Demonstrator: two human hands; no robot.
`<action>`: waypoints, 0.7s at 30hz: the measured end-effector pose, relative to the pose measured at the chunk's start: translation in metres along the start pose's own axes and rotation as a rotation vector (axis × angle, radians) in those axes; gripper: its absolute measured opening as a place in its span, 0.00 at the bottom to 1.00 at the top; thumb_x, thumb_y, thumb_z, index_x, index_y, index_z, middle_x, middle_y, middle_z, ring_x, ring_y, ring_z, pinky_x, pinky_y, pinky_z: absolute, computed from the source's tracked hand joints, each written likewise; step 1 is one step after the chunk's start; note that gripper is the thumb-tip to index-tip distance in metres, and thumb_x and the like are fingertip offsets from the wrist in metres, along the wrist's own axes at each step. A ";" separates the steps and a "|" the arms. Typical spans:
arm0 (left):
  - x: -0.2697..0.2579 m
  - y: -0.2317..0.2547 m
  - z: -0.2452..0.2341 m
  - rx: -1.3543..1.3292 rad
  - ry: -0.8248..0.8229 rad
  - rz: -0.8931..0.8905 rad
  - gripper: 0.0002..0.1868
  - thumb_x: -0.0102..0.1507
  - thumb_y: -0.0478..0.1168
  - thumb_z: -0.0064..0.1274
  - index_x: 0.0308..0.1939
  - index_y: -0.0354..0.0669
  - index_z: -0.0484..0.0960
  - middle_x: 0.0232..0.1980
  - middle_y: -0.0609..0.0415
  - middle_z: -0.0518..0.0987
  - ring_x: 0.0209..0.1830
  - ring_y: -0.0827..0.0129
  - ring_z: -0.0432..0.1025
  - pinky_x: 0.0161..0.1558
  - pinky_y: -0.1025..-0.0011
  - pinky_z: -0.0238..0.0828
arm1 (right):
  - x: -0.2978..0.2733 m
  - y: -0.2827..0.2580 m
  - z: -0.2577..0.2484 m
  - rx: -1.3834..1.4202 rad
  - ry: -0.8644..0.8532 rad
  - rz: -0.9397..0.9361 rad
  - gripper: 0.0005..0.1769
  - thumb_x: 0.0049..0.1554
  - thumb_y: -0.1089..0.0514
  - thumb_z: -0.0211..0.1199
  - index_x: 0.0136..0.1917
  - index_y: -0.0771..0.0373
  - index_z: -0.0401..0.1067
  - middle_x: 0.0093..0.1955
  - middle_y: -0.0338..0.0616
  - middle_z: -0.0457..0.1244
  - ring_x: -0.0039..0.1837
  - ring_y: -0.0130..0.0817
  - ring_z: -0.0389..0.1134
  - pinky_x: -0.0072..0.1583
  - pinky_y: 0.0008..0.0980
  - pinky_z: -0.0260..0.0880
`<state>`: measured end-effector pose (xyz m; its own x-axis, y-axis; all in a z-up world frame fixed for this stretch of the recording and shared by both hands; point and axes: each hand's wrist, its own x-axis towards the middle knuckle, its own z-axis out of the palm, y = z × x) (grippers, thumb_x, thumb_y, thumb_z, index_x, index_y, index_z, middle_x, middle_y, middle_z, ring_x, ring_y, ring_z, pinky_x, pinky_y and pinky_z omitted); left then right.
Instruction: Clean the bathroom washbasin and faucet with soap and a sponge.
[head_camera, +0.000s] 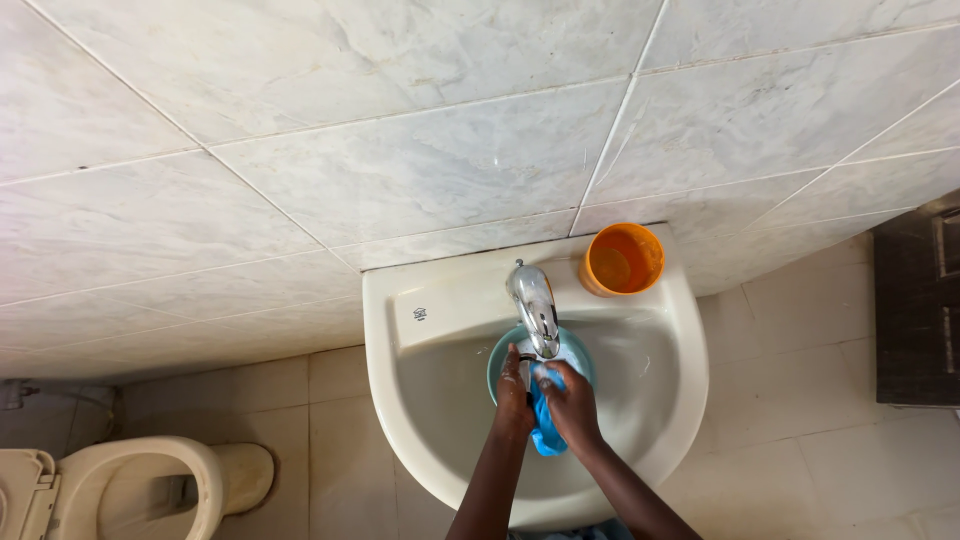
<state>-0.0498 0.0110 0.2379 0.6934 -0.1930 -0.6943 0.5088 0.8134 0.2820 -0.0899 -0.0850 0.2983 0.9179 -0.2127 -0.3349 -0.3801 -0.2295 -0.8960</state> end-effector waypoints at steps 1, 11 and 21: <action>0.024 -0.006 -0.023 0.002 -0.006 0.000 0.23 0.70 0.57 0.42 0.53 0.42 0.80 0.45 0.52 0.83 0.42 0.64 0.76 0.48 0.64 0.75 | 0.000 0.009 0.002 0.001 0.005 -0.004 0.13 0.58 0.62 0.60 0.57 0.63 0.73 0.39 0.46 0.69 0.35 0.31 0.63 0.40 0.37 0.64; 0.036 0.001 -0.039 -0.001 -0.117 0.080 0.21 0.71 0.56 0.47 0.43 0.42 0.80 0.37 0.51 0.81 0.36 0.64 0.76 0.40 0.64 0.75 | 0.004 0.024 0.013 0.319 -0.063 0.013 0.12 0.58 0.64 0.61 0.54 0.68 0.76 0.42 0.38 0.69 0.40 0.20 0.63 0.43 0.24 0.64; 0.080 -0.016 -0.075 -0.079 -0.292 0.126 0.25 0.73 0.59 0.51 0.47 0.38 0.81 0.39 0.50 0.82 0.38 0.63 0.75 0.41 0.64 0.73 | -0.016 0.009 0.011 -0.031 0.067 -0.389 0.16 0.53 0.67 0.64 0.56 0.66 0.75 0.50 0.48 0.71 0.52 0.36 0.74 0.53 0.33 0.70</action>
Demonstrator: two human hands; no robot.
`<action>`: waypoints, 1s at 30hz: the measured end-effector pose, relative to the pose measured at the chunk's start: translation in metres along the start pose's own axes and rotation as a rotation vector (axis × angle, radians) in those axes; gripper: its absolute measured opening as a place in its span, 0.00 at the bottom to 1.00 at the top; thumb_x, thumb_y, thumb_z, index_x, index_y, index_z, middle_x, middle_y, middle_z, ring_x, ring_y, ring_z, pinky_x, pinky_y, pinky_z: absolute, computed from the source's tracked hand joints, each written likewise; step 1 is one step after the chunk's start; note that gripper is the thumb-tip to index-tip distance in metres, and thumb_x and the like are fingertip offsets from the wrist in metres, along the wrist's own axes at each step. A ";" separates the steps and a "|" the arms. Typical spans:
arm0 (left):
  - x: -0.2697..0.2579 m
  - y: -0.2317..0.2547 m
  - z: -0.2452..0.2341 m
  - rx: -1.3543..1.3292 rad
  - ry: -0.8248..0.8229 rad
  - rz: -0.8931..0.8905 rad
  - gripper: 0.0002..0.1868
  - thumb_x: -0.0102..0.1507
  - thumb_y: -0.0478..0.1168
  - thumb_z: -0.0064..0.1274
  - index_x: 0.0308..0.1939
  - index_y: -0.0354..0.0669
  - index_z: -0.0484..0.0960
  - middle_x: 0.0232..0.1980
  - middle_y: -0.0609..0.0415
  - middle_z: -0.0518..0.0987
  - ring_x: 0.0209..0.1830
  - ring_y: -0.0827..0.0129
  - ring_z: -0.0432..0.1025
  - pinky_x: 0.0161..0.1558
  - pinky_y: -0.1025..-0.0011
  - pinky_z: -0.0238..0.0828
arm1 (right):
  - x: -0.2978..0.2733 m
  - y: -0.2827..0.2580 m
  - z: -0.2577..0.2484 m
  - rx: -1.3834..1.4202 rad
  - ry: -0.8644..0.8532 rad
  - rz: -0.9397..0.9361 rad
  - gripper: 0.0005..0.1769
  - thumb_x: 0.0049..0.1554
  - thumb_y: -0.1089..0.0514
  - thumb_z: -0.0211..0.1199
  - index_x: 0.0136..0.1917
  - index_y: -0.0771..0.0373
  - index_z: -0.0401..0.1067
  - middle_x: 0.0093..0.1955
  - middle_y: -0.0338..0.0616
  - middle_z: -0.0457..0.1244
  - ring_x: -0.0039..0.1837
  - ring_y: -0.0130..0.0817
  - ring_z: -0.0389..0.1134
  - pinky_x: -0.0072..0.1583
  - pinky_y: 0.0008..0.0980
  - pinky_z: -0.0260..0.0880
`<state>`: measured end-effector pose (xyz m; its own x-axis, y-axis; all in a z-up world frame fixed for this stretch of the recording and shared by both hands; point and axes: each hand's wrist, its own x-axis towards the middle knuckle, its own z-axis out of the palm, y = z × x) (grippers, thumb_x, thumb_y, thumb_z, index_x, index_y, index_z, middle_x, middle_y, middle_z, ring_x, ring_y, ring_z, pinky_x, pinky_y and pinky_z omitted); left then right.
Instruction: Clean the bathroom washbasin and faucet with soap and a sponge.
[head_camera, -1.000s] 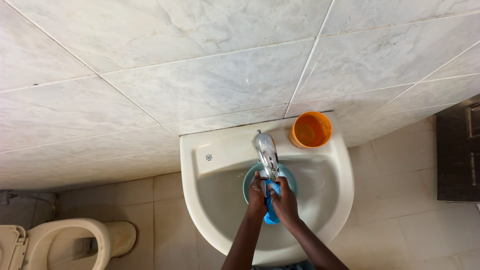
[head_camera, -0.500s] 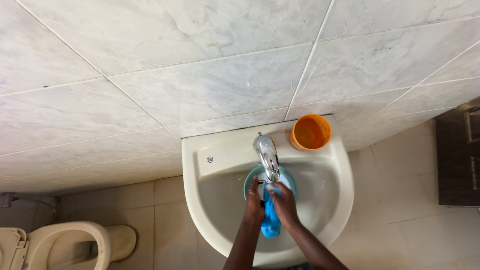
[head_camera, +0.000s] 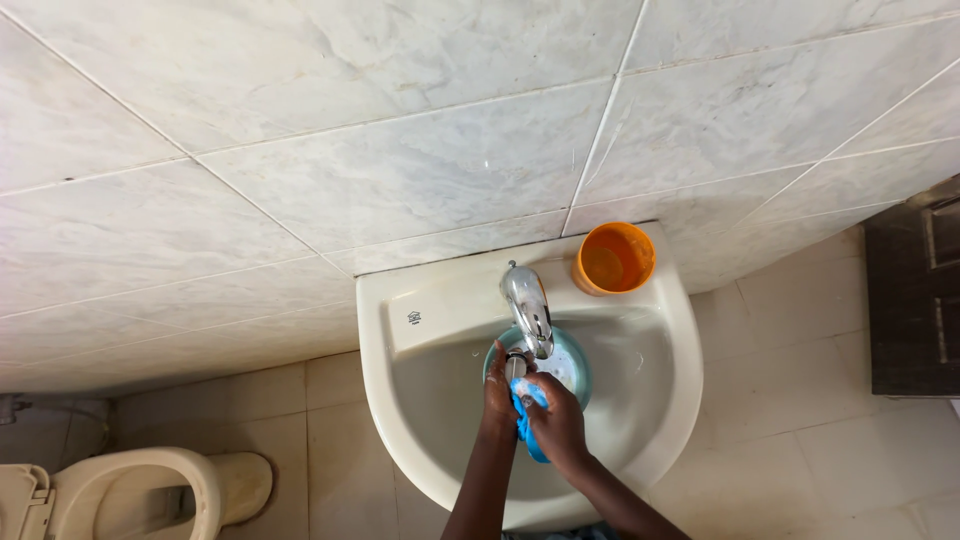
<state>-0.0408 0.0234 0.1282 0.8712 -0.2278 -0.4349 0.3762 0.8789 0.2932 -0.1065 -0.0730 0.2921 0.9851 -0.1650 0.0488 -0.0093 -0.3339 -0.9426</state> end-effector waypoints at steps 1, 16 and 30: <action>-0.021 0.018 0.047 -0.001 0.000 -0.001 0.25 0.73 0.59 0.51 0.47 0.38 0.81 0.39 0.50 0.82 0.38 0.63 0.75 0.41 0.64 0.73 | 0.003 -0.007 -0.003 -0.001 0.000 0.000 0.16 0.53 0.67 0.64 0.56 0.66 0.75 0.50 0.48 0.71 0.52 0.36 0.74 0.53 0.33 0.70; -0.077 0.039 0.106 0.228 0.198 -0.018 0.19 0.73 0.52 0.42 0.41 0.41 0.78 0.36 0.54 0.78 0.36 0.70 0.73 0.40 0.67 0.73 | 0.007 -0.063 -0.020 -0.269 0.002 -0.198 0.25 0.46 0.72 0.63 0.58 0.62 0.73 0.54 0.50 0.67 0.56 0.53 0.70 0.53 0.43 0.71; -0.090 0.068 0.138 0.054 0.068 0.021 0.20 0.72 0.52 0.38 0.38 0.42 0.76 0.43 0.48 0.83 0.42 0.65 0.76 0.48 0.66 0.76 | 0.018 -0.055 -0.031 0.103 0.051 -0.060 0.10 0.60 0.66 0.61 0.56 0.65 0.71 0.48 0.43 0.69 0.52 0.32 0.69 0.57 0.32 0.68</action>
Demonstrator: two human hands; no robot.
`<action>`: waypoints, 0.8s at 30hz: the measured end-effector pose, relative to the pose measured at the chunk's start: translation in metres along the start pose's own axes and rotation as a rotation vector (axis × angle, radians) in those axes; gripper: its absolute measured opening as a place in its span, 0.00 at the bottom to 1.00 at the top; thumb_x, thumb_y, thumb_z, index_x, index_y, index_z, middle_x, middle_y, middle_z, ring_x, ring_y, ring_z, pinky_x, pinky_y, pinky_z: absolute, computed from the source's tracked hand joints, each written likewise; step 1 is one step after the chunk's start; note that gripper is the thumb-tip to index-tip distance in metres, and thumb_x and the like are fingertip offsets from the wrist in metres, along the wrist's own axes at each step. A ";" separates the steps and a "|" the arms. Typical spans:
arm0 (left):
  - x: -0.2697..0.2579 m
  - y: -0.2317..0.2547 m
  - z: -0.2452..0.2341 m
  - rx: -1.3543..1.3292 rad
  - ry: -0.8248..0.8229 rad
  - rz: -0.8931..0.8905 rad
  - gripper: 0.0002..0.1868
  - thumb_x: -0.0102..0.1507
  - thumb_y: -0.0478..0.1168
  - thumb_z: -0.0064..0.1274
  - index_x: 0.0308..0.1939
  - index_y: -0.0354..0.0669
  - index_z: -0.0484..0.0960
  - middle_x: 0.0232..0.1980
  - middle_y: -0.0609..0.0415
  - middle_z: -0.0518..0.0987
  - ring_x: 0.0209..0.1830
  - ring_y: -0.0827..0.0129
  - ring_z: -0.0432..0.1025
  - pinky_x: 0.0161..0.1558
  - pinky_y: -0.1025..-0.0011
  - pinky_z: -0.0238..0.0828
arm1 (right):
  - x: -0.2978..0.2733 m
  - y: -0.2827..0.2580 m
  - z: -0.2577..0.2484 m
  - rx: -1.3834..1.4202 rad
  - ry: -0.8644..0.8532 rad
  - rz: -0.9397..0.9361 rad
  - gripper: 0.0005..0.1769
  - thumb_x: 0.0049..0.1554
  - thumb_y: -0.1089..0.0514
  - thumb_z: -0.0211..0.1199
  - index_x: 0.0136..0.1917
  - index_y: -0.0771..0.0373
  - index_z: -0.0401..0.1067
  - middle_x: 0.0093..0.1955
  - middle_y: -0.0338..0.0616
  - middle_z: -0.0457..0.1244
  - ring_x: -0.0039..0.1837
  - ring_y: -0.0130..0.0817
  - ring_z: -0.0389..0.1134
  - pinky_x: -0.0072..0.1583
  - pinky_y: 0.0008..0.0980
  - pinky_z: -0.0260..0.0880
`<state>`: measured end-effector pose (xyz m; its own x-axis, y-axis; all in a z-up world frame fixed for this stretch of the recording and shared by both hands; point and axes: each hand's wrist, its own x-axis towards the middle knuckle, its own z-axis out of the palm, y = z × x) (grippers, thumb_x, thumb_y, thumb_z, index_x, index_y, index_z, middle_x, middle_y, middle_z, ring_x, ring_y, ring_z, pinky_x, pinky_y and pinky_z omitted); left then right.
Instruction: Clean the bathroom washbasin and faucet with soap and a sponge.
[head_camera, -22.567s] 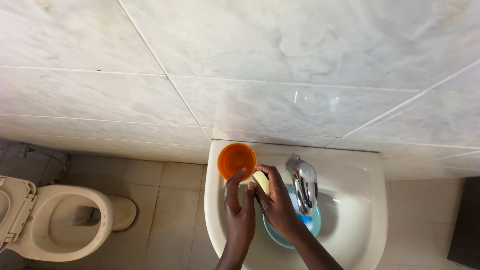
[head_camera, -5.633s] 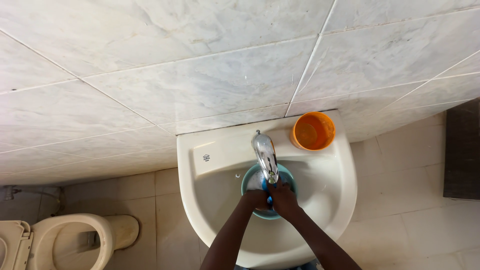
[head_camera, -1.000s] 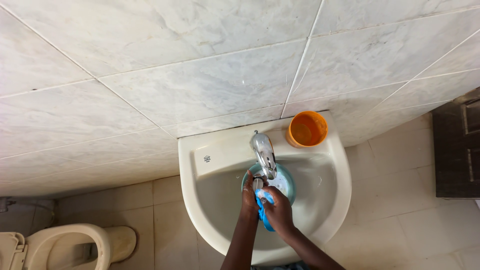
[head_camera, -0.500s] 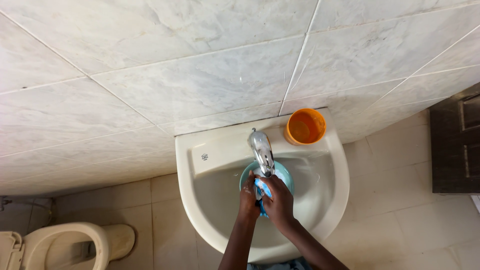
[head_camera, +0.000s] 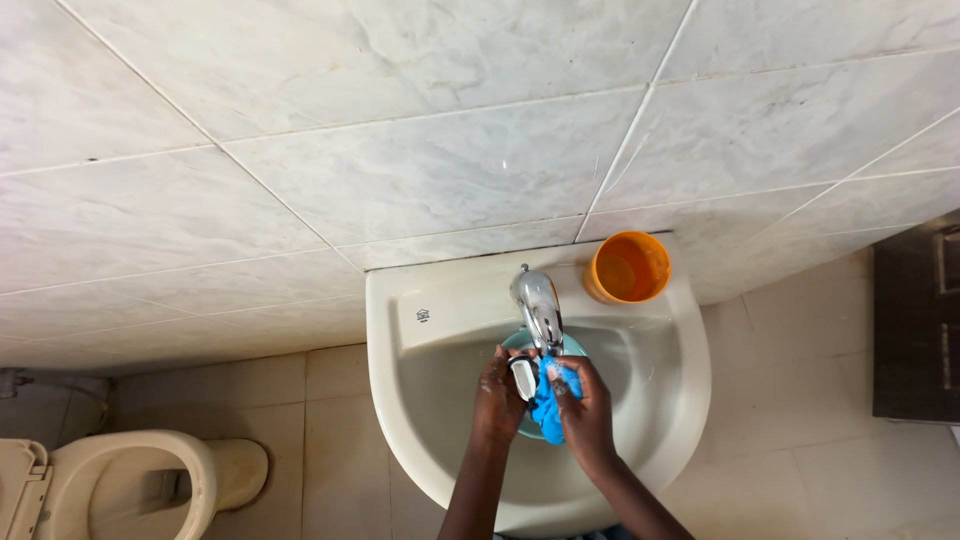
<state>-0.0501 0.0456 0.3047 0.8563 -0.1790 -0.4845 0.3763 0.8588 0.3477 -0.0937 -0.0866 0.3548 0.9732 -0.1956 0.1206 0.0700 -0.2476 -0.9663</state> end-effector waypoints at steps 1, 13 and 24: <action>-0.003 0.001 0.004 -0.001 0.001 -0.004 0.20 0.72 0.52 0.38 0.38 0.42 0.76 0.43 0.48 0.83 0.42 0.65 0.76 0.48 0.66 0.76 | -0.001 0.000 -0.003 -0.003 0.001 0.003 0.10 0.60 0.66 0.61 0.56 0.65 0.71 0.48 0.43 0.69 0.52 0.32 0.69 0.57 0.32 0.68; 0.001 -0.006 0.008 0.175 0.007 0.056 0.19 0.69 0.54 0.55 0.39 0.41 0.76 0.38 0.53 0.77 0.39 0.69 0.71 0.43 0.69 0.72 | -0.011 -0.027 0.004 0.125 -0.173 0.037 0.11 0.58 0.69 0.62 0.55 0.67 0.70 0.55 0.46 0.69 0.60 0.30 0.69 0.62 0.30 0.66; -0.002 0.014 0.017 -0.016 -0.207 -0.051 0.10 0.69 0.48 0.56 0.41 0.47 0.76 0.38 0.53 0.78 0.45 0.59 0.76 0.52 0.62 0.75 | 0.010 -0.070 0.000 -0.361 -0.286 -0.139 0.19 0.49 0.69 0.68 0.55 0.61 0.73 0.53 0.49 0.68 0.56 0.52 0.71 0.55 0.39 0.73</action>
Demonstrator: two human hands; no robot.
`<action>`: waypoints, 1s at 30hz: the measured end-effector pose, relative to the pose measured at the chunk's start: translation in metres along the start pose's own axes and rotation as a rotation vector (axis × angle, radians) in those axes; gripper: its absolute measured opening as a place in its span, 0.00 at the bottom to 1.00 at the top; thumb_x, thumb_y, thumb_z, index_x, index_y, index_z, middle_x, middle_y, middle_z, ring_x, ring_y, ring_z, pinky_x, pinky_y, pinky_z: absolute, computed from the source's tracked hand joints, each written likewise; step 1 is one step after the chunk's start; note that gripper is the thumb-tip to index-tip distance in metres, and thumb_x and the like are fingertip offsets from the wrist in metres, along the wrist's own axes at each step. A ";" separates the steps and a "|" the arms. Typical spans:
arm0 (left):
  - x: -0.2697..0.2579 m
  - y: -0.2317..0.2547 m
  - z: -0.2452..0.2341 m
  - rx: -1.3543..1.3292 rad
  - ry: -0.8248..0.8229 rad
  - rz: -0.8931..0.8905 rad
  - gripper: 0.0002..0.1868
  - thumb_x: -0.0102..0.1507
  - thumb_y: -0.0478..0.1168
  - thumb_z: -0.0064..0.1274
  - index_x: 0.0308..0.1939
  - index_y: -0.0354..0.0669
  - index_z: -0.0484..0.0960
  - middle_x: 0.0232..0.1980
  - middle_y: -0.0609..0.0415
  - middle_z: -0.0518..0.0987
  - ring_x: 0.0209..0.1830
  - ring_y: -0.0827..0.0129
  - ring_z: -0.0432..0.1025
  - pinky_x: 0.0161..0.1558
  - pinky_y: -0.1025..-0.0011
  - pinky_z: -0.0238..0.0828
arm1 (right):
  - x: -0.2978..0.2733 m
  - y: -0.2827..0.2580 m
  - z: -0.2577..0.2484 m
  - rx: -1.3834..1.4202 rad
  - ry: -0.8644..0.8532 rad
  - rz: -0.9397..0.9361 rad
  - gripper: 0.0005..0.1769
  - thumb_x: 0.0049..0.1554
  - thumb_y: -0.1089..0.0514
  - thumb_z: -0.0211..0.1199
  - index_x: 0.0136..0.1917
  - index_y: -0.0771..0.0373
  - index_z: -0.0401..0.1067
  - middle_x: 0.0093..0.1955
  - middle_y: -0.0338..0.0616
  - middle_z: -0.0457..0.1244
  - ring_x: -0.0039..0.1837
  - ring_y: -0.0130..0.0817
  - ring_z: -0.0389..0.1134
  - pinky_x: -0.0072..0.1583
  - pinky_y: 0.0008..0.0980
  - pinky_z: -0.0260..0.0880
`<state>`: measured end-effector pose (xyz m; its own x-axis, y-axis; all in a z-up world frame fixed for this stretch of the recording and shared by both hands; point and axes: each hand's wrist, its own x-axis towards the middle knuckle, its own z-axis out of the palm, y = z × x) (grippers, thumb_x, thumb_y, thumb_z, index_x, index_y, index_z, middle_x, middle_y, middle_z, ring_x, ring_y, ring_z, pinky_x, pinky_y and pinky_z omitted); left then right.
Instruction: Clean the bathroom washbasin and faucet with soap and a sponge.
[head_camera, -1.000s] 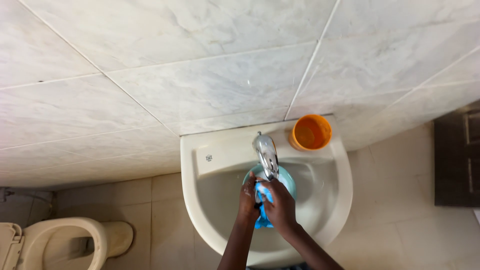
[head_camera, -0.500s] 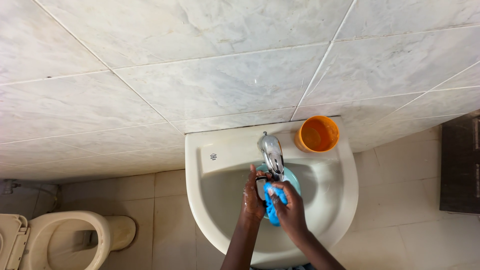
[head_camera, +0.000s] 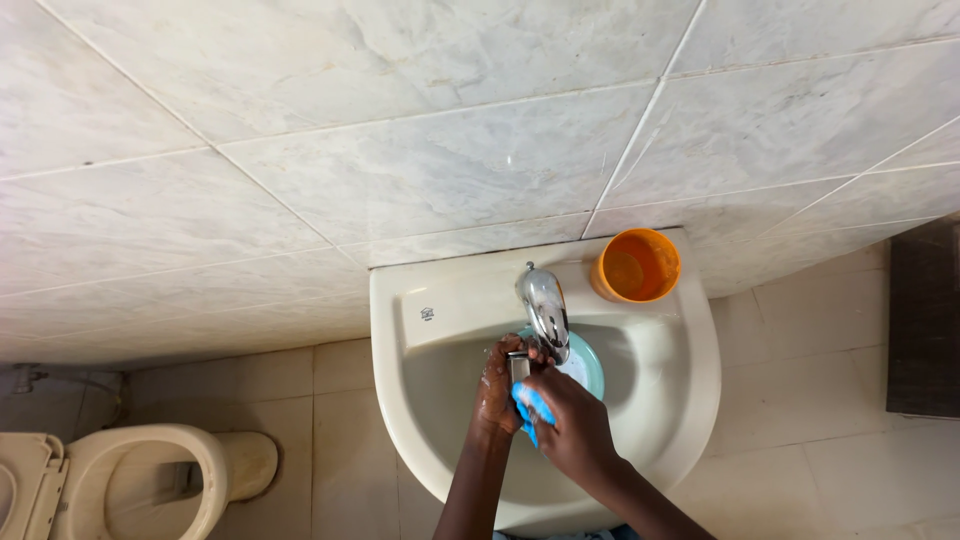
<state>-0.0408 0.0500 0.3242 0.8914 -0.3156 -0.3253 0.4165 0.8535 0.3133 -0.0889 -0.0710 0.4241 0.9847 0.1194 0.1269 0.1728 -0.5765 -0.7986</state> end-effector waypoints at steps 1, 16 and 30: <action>0.001 0.003 0.006 0.002 -0.005 -0.004 0.10 0.69 0.48 0.56 0.41 0.47 0.76 0.38 0.53 0.78 0.45 0.59 0.76 0.52 0.62 0.75 | 0.006 -0.001 -0.002 -0.002 0.006 0.001 0.19 0.49 0.69 0.68 0.55 0.61 0.73 0.53 0.49 0.68 0.56 0.52 0.71 0.55 0.39 0.73; -0.004 0.011 0.056 -0.075 0.074 0.036 0.09 0.66 0.44 0.45 0.37 0.44 0.75 0.38 0.55 0.76 0.41 0.66 0.73 0.51 0.67 0.72 | 0.022 -0.008 -0.008 -0.183 0.064 -0.304 0.28 0.41 0.68 0.69 0.56 0.61 0.70 0.55 0.53 0.66 0.61 0.57 0.67 0.57 0.49 0.70; -0.003 0.026 0.084 0.530 0.219 0.166 0.26 0.70 0.58 0.43 0.36 0.38 0.80 0.33 0.55 0.78 0.32 0.73 0.71 0.39 0.73 0.70 | 0.027 0.034 0.003 1.006 0.225 0.449 0.11 0.62 0.66 0.62 0.59 0.67 0.71 0.51 0.40 0.64 0.53 0.26 0.62 0.56 0.27 0.65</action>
<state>-0.0172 0.0385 0.4081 0.9180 -0.0551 -0.3927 0.3575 0.5434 0.7596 -0.0566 -0.0849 0.3992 0.9525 -0.1422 -0.2694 -0.1947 0.3958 -0.8975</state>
